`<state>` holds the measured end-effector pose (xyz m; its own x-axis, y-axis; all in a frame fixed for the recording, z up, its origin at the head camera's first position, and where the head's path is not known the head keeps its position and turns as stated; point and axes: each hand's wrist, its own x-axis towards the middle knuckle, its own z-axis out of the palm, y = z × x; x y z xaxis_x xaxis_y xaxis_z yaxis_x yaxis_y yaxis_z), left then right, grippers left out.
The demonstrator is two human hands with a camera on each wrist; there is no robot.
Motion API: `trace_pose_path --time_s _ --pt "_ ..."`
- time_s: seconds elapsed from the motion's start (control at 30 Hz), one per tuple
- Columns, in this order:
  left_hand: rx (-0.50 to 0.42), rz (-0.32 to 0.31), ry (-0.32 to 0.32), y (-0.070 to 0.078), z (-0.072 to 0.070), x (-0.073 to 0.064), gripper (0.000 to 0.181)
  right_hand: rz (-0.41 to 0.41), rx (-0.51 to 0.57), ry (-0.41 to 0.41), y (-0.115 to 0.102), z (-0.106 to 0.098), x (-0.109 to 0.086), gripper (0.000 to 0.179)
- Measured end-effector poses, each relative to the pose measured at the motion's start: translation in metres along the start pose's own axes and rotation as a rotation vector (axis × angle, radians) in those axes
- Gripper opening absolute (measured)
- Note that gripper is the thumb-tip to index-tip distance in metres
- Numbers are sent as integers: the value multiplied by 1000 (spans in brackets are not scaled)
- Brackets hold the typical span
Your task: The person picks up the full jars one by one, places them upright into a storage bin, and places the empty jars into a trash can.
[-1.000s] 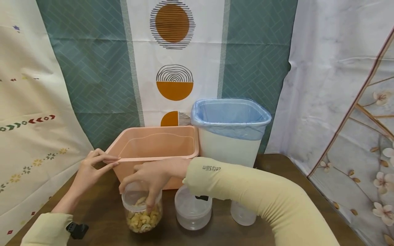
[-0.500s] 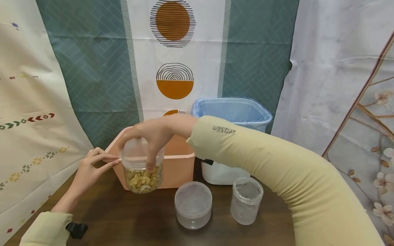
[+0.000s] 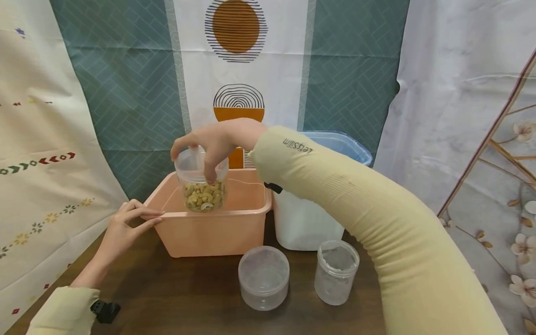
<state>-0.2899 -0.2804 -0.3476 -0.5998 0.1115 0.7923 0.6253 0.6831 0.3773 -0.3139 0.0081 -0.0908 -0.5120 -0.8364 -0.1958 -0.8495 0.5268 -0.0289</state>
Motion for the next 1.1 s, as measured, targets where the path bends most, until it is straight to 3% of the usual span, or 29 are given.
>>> trace_pose_path --time_s 0.5,0.9,1.1 --pt "-20 0 -7 0 -1 2 28 90 -7 45 28 0 20 82" --pt "-25 -8 -11 0 -1 2 27 79 -72 -2 42 39 42 81" --pt "-23 -17 -7 0 -1 0 27 64 -13 -75 48 61 45 82"
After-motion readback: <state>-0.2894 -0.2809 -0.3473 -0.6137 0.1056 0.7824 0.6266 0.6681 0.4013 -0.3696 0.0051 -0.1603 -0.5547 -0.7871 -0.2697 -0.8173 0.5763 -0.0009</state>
